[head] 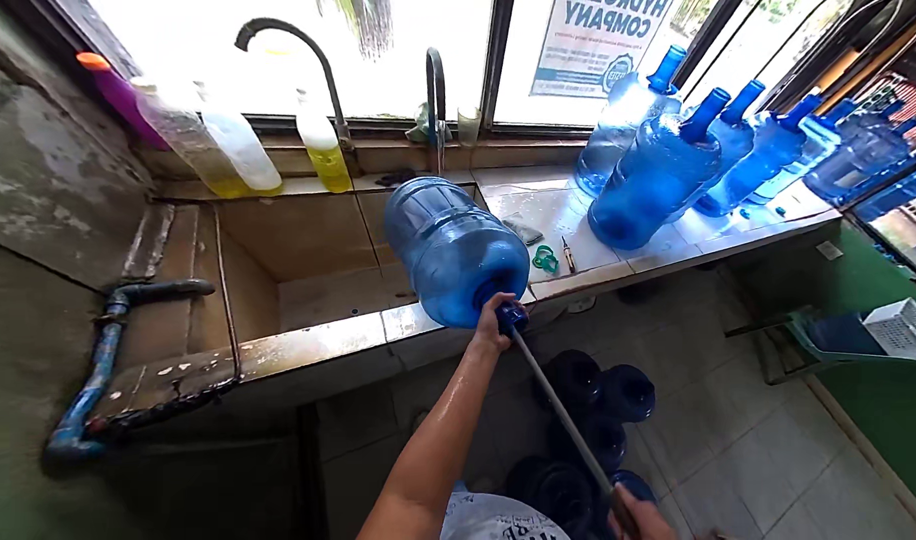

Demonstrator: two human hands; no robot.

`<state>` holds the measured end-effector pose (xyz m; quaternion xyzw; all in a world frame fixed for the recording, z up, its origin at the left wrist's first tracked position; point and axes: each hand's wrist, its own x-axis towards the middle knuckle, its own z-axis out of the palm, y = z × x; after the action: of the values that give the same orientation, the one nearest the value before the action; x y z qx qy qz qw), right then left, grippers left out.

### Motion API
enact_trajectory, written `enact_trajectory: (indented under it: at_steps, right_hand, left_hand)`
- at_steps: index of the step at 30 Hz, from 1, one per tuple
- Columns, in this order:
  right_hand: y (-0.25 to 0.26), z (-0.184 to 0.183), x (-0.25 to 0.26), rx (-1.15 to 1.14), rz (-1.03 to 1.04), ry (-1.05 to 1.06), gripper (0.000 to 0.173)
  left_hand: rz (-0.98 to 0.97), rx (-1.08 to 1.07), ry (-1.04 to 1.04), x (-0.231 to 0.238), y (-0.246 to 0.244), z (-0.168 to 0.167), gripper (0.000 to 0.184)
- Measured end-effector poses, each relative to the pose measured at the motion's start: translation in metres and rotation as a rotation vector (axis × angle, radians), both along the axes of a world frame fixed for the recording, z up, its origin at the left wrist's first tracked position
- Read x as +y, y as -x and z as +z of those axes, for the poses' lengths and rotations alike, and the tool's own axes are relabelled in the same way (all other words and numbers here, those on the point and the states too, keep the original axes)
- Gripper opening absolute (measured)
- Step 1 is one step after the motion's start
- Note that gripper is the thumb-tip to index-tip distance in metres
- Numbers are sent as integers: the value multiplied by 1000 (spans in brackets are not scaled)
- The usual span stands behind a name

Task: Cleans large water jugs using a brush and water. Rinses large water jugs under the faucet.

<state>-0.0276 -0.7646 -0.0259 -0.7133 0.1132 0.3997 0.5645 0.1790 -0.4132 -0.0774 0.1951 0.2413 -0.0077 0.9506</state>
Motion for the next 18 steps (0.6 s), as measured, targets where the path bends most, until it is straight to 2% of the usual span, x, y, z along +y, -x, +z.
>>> enact_trajectory:
  at_steps: [2,3,4,5,6,7,8,9,11,12,13,14,16,17,18]
  right_hand:
    - [-6,-3,-7,-585,84,293,47]
    - [-7,-10,-8,-804,108,397,47]
    - [-5,-15,-6,-868,91,411,47]
    - [-1,-16,-1,-775,38,339,45]
    - [3,-14,6,-551,-28,206,46]
    - [4,-12,10,-300,-66,81,54]
    - [2,-12,9,-179,-59,26,58]
    - [-3,-12,3,-259,-20,73,56]
    - [-17,-16,-12,-787,116,352,48]
    - [-21,-19,-14,-943,132,426,51]
    - [-18,-19,-10,-913,97,393,48]
    - [-10,-16,-1,-692,22,264,43]
    - [-1,-10,15,-126,-63,-23,57]
    - [2,-12,16,-50,-66,-67,60]
    - [1,-15,14,-193,-51,4,56]
  left_hand:
    - [28,3,85,2,-1,-3,21]
    - [54,31,99,1,-3,-1,20]
    - [80,56,95,-1,-6,2,20]
    - [107,75,83,-4,-9,4,20]
    - [124,91,65,-4,-9,4,19]
    - [130,99,46,-4,-6,3,19]
    - [123,88,37,-2,-5,1,18]
    - [113,65,41,0,-5,-1,18]
    - [116,49,61,-1,-6,-5,18]
    - [123,53,68,-2,-8,-3,18]
    - [134,51,80,-4,-10,-1,18]
    - [149,23,102,-6,-11,-2,17]
    - [180,-160,173,-5,-12,-15,22]
    - [159,-275,231,-2,-11,-28,27]
    - [113,-335,268,4,-11,-38,31]
